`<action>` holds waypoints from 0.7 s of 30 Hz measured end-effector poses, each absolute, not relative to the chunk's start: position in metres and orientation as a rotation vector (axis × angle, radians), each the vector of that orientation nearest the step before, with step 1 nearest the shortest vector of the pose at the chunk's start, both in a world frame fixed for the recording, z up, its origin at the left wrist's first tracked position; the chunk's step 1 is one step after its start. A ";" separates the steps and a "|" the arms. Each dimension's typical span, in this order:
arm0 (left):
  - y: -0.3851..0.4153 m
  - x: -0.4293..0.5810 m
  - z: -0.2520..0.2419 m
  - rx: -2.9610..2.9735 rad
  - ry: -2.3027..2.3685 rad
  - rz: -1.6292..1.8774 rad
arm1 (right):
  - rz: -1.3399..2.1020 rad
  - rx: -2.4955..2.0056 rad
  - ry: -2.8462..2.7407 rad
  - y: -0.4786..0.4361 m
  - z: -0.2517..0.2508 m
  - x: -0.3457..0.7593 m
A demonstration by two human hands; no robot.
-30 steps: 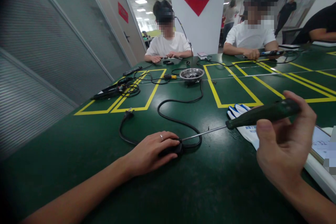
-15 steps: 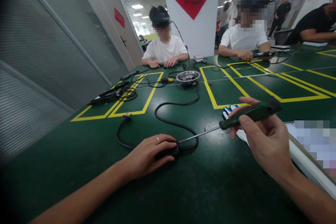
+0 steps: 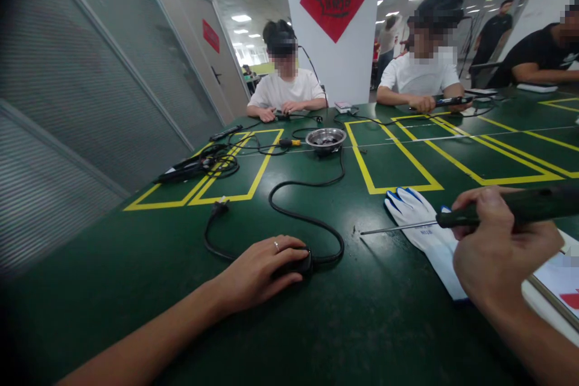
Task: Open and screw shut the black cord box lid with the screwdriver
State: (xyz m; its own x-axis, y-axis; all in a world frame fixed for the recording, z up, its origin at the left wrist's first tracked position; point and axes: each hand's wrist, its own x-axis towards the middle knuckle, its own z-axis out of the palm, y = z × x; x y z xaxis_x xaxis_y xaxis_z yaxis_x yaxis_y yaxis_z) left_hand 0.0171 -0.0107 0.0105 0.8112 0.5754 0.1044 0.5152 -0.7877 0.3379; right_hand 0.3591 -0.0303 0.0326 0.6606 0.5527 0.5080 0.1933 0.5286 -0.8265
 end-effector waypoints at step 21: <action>0.000 0.003 0.016 2.289 1.003 0.401 | 0.590 -0.978 -0.767 -0.028 0.037 0.331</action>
State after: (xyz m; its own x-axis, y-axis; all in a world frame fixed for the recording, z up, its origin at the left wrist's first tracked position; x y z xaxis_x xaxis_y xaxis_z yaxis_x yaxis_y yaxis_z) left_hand 0.0035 -0.0004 0.0159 0.6687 0.7428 0.0332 0.5612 -0.5335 0.6328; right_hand 0.3313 -0.0282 0.0368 0.6012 0.7400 0.3015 -0.1006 0.4444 -0.8902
